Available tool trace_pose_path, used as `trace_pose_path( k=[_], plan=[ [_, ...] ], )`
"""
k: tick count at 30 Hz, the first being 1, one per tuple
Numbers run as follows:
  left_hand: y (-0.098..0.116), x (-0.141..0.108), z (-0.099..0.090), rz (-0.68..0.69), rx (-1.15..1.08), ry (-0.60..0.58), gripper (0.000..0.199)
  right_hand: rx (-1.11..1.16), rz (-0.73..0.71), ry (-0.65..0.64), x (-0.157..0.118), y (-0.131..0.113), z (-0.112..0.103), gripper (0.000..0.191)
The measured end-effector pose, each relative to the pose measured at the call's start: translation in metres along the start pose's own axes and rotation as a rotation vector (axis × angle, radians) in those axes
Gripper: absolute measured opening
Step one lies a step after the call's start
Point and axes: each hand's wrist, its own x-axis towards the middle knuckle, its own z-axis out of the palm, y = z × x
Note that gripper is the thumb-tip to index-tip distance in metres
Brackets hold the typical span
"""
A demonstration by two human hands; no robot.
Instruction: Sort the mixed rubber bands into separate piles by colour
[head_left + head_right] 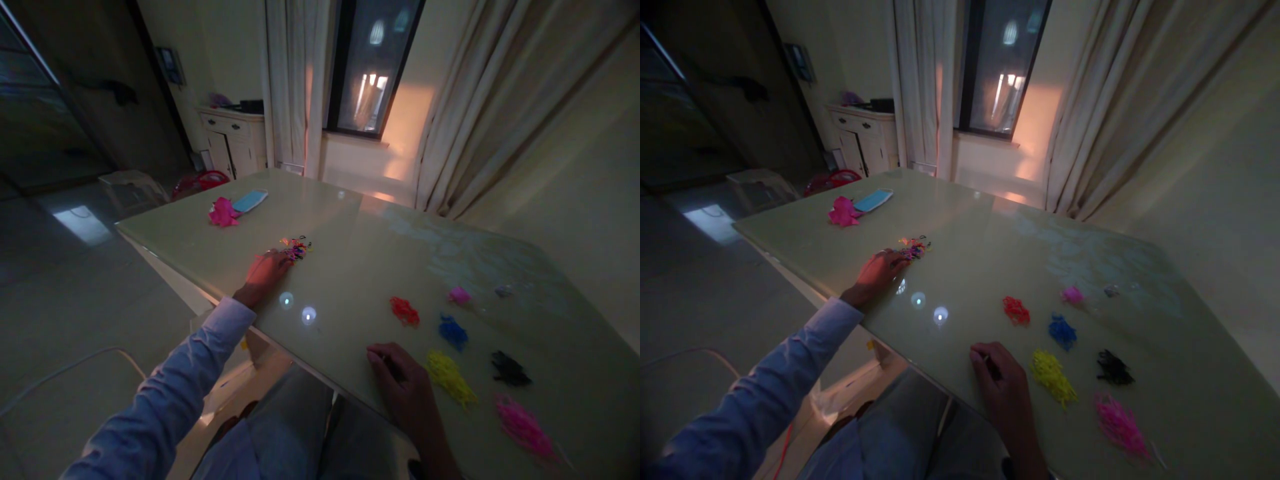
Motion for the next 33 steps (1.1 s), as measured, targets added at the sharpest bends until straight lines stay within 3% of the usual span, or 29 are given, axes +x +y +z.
trace_pose_path(
  k=[7,9,11,14,16,23,29,33],
  plan=[
    [0.004,-0.001,-0.003,-0.026,-0.098,0.137,0.033,0.031,0.006,0.001,0.0,-0.003,0.0,0.025],
    [0.007,-0.003,-0.005,-0.068,-0.285,0.213,0.03,0.038,0.009,0.002,0.0,-0.003,0.001,0.025],
    [0.013,-0.008,-0.008,-0.183,-0.623,0.23,0.029,0.049,0.012,0.004,-0.001,-0.004,0.001,0.025],
    [0.029,-0.024,-0.013,-0.353,-1.149,0.131,0.032,0.063,0.018,0.009,-0.001,-0.004,0.002,0.026],
    [0.042,-0.037,-0.016,-0.381,-1.292,0.056,0.034,0.068,0.015,0.013,-0.002,-0.004,0.003,0.025],
    [0.092,-0.069,-0.023,-0.336,-1.373,-0.184,0.028,0.052,-0.021,0.002,-0.002,-0.003,0.003,0.021],
    [0.131,-0.068,-0.012,-0.271,-1.433,-0.34,0.021,0.053,-0.029,0.011,-0.003,-0.006,0.005,0.016],
    [0.172,-0.06,0.003,-0.181,-1.384,-0.478,0.019,0.047,-0.003,0.009,-0.004,-0.009,0.006,0.014]
  ],
)
